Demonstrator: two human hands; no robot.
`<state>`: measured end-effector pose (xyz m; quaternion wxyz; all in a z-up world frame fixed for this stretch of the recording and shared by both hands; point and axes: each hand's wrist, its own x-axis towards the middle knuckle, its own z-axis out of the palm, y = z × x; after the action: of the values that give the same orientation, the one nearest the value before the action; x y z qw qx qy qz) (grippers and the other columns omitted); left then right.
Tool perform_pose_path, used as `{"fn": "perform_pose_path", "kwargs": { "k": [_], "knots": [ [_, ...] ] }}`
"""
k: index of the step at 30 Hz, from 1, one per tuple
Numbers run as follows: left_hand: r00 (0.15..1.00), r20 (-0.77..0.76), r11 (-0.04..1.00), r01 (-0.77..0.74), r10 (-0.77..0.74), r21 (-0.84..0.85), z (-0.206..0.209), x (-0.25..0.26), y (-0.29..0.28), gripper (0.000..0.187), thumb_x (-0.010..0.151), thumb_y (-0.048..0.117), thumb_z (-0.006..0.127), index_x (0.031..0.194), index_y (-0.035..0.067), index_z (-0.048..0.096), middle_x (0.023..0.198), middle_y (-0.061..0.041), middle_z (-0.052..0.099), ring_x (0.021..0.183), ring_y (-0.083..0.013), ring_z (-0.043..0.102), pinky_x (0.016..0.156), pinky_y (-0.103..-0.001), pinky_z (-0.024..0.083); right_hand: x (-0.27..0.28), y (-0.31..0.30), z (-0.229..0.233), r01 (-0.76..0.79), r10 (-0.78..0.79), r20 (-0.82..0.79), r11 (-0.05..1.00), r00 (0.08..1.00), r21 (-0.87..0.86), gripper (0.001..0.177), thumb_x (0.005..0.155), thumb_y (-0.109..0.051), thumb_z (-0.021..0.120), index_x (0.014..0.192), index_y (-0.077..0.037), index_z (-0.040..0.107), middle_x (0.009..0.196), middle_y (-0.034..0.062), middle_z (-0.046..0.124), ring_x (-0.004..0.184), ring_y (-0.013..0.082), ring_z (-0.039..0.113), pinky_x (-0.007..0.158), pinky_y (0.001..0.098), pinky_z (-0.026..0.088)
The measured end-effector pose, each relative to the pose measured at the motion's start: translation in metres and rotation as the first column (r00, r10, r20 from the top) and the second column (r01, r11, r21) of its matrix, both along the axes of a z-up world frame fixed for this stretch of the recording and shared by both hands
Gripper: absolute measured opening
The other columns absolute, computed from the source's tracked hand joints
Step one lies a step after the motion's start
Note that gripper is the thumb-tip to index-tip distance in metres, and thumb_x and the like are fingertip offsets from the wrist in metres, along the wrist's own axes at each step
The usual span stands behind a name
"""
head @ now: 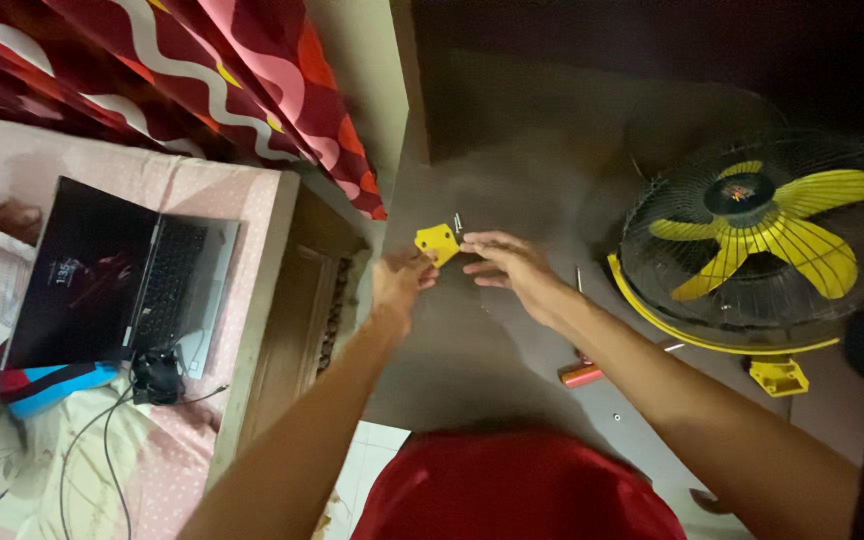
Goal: The person handles small yellow plastic parts and screws on a table, then uses a screwdriver to work on the front grille of a yellow-bladed electric fan. The person repeatedly turns the screwdriver on the fan's grille attachment points while holding the fan steady.
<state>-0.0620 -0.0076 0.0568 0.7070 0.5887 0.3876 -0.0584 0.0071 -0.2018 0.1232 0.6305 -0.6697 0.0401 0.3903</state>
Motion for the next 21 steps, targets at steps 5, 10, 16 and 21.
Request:
{"fn": "perform_pose_path", "kwargs": {
  "k": [5, 10, 16, 21],
  "knots": [
    [0.999, -0.012, 0.99, 0.053, -0.052, 0.133, -0.03, 0.029, 0.027, 0.016, 0.089, 0.004, 0.075, 0.101, -0.006, 0.076, 0.087, -0.013, 0.076, 0.07, -0.0155, 0.071, 0.066, -0.03, 0.059, -0.008, -0.02, -0.038, -0.037, 0.041, 0.023, 0.986, 0.999, -0.163, 0.034, 0.099, -0.026, 0.057, 0.13, -0.014, 0.065, 0.124, 0.0067, 0.072, 0.105, 0.0169, 0.072, 0.09, 0.0323, 0.059],
    [0.987, -0.098, 0.991, 0.131, -0.127, 0.036, -0.056, 0.049, 0.038, 0.022, 0.085, 0.004, 0.077, 0.105, -0.001, 0.072, 0.085, -0.01, 0.076, 0.069, -0.0147, 0.073, 0.066, -0.029, 0.061, -0.031, -0.055, -0.081, 0.053, -0.044, 0.041, 0.966, 0.998, -0.253, 0.028, 0.097, -0.021, 0.063, 0.12, -0.009, 0.072, 0.108, 0.0069, 0.074, 0.095, 0.0146, 0.067, 0.083, 0.0303, 0.056],
    [0.989, -0.008, 0.967, 0.145, -0.147, 0.211, -0.062, 0.039, 0.023, 0.023, 0.084, 0.005, 0.079, 0.105, -0.003, 0.072, 0.084, -0.011, 0.074, 0.065, -0.0145, 0.069, 0.057, -0.031, 0.06, -0.062, -0.077, -0.081, 0.087, -0.047, 0.171, 0.968, 0.984, -0.235, 0.025, 0.092, -0.02, 0.065, 0.113, -0.008, 0.074, 0.097, 0.0023, 0.075, 0.087, 0.0107, 0.069, 0.074, 0.0283, 0.055],
    [0.946, -0.244, 0.908, 0.283, -0.211, 0.309, -0.038, 0.014, 0.001, 0.011, 0.095, 0.011, 0.069, 0.097, 0.001, 0.073, 0.081, -0.007, 0.075, 0.061, -0.0128, 0.069, 0.055, -0.028, 0.058, -0.091, -0.094, -0.038, 0.277, -0.207, 0.186, 0.769, 0.96, -0.576, 0.031, 0.093, -0.032, 0.068, 0.115, -0.01, 0.073, 0.092, 0.0043, 0.077, 0.065, 0.021, 0.066, 0.059, 0.0377, 0.053]
  ]
}}
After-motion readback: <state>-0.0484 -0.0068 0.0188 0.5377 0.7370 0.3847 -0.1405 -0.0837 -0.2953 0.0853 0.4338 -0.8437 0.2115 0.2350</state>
